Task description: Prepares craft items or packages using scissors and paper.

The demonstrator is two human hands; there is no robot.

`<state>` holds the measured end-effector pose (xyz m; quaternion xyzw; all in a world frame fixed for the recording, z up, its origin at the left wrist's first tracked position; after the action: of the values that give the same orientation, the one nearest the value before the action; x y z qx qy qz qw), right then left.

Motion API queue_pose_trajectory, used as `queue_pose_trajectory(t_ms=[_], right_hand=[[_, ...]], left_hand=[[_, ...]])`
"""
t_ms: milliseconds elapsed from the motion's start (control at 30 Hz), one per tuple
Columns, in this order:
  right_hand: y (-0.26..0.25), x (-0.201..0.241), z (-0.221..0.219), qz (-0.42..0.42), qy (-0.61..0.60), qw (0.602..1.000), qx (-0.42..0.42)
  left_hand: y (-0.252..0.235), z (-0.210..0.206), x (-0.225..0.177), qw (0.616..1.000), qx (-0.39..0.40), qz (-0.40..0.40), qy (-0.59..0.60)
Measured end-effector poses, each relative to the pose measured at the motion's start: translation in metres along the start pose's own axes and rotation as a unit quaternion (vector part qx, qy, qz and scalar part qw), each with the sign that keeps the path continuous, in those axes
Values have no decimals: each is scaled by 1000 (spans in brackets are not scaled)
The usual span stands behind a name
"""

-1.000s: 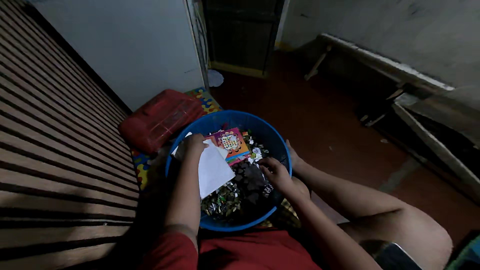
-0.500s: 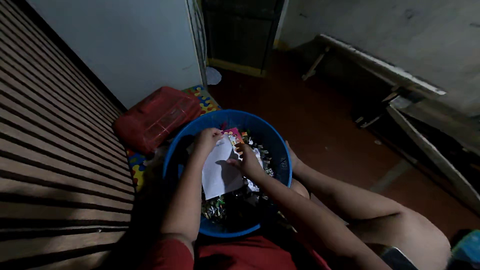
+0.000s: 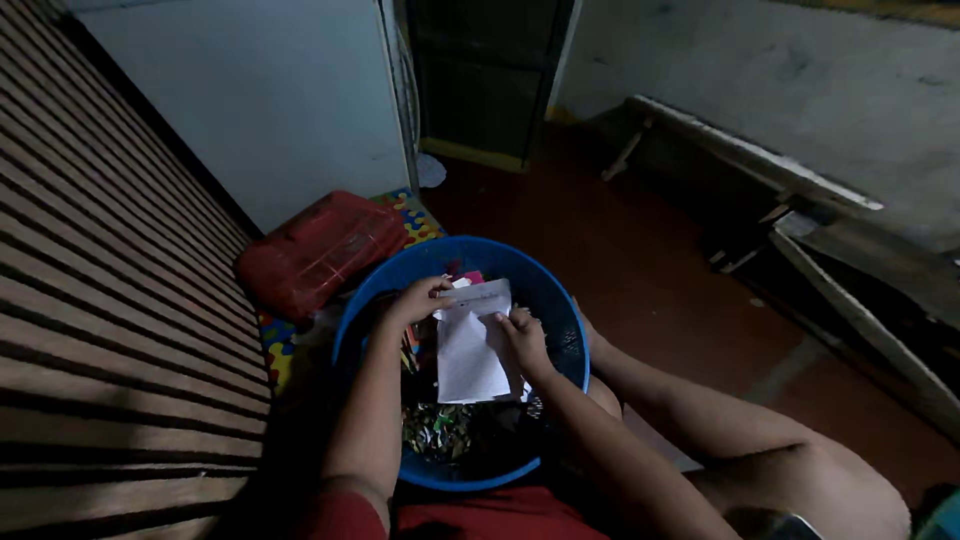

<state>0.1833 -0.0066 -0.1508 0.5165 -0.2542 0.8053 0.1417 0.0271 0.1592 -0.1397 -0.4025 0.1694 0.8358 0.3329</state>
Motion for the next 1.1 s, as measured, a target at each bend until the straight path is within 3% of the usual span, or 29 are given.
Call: queue_pose_trajectory(t_ms=[100,200,400,500,633,833,1000,1100], right_hand=[[5,6,-2,46,35,998,-18],[5,5,3,27,52,998,-37],[5,7,10,45,69,994,-70],[8,14,8,121,88,986,-76],[16,24,-2,217,119,967,-57],[37,43,-11,328,167,928,-61],[32,37,-4,350,176,913,-111],[33,37,-6,360,165,914,-82]], left_hand=[[-2,-6,17,998,16,22,54],[-5,-6,20,998,12,33,42],[1,9,1,997,-72,-19,29],[9,31,-11,988,-139,-59,6],[10,37,-6,983,-173,-53,-19],[6,28,10,993,-91,27,-67],[11,16,24,993,-6,116,2],[16,9,25,988,31,149,35]])
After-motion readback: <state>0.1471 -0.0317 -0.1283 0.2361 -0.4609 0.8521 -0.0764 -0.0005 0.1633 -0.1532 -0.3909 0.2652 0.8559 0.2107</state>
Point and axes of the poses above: each hand's wrist, its own y-axis away from the middle knuckle, its own z-axis out of the back of the hand, x = y × z, the point moved 6 cm from there along -y, towards the middle knuckle, and after that the axes turned 5 degrees about -x, right-handed, at the moved point
